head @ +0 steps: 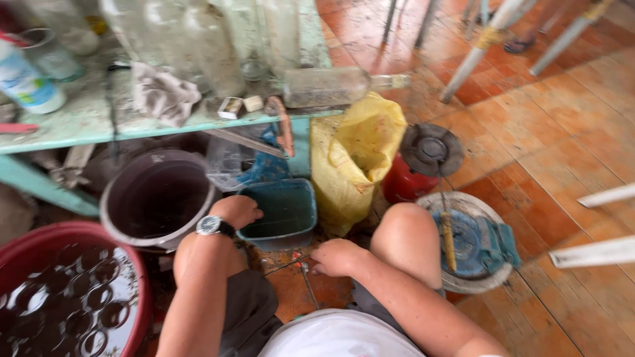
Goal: A person prepares and cuts glass bottles using a manual heating and cooling method in a workshop environment.
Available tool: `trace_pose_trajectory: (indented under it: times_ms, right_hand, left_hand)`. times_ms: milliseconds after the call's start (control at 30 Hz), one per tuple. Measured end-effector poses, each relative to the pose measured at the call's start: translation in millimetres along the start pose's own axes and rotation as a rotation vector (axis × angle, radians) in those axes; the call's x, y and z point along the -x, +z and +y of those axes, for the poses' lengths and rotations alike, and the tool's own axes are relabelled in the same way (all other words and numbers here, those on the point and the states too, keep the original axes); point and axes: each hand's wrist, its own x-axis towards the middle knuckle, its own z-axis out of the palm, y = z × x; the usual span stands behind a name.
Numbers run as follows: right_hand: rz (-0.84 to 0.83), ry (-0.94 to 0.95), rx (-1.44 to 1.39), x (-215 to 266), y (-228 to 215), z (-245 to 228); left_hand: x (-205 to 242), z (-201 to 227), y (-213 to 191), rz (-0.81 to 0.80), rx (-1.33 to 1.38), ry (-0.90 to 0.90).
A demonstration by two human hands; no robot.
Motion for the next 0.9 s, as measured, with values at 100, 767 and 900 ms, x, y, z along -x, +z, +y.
trace_pose_trajectory:
  times_ms: [100,767,900]
  right_hand:
    - [0.108,-0.079,-0.008,11,-22,-14]
    - [1.019,0.883,-0.415,203,-53,163]
    - [0.883,1.033,-0.479,200,-12,187]
  left_hand:
    - [-4,-20,13,0.181,-0.377,0.215]
    - [24,19,-63,-0.321,0.154,-0.073]
    - [18,20,-58,-0.296,0.147,-0.043]
